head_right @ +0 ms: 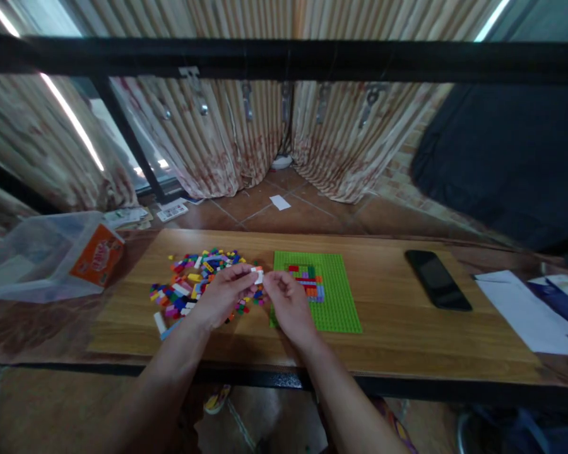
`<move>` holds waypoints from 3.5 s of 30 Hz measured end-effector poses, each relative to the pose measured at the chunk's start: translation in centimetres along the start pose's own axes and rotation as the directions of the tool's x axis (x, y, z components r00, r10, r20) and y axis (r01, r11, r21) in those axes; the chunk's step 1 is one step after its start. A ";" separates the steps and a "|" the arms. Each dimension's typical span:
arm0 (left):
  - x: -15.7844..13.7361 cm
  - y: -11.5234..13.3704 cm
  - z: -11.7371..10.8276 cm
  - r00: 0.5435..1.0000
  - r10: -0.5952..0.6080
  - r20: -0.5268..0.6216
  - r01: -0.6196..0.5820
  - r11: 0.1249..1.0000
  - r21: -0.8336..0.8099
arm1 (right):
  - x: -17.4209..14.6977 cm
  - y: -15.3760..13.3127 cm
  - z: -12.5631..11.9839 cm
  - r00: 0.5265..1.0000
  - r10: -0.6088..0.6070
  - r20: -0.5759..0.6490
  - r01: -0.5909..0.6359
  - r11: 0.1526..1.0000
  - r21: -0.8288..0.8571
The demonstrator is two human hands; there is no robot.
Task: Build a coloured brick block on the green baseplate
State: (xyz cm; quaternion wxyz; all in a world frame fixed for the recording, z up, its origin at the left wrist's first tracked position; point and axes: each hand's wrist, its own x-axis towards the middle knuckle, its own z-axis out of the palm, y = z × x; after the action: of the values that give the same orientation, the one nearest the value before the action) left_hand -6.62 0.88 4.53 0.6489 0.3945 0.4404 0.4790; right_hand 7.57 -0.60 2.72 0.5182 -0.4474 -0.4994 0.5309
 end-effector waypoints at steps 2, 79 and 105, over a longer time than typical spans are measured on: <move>0.2 -0.5 1.2 0.999 -0.009 0.043 0.009 1.000 0.006 | 0.0 -0.3 0.0 1.000 -0.011 -0.005 0.011 1.000 0.005; 1.5 2.3 -4.6 0.932 0.241 -0.270 -0.162 0.945 0.285 | 2.3 2.7 4.4 0.995 0.059 -0.082 -0.035 0.962 0.269; 1.4 2.0 -4.4 0.968 0.212 -0.133 -0.128 0.877 0.463 | -2.2 0.4 2.7 0.917 0.091 0.387 0.103 0.886 -0.452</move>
State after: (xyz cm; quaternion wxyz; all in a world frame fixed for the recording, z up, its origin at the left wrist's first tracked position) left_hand -11.13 3.09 4.85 0.4527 0.5265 0.5594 0.4527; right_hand 4.95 -3.00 2.50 0.2855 -0.4392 -0.7076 0.4742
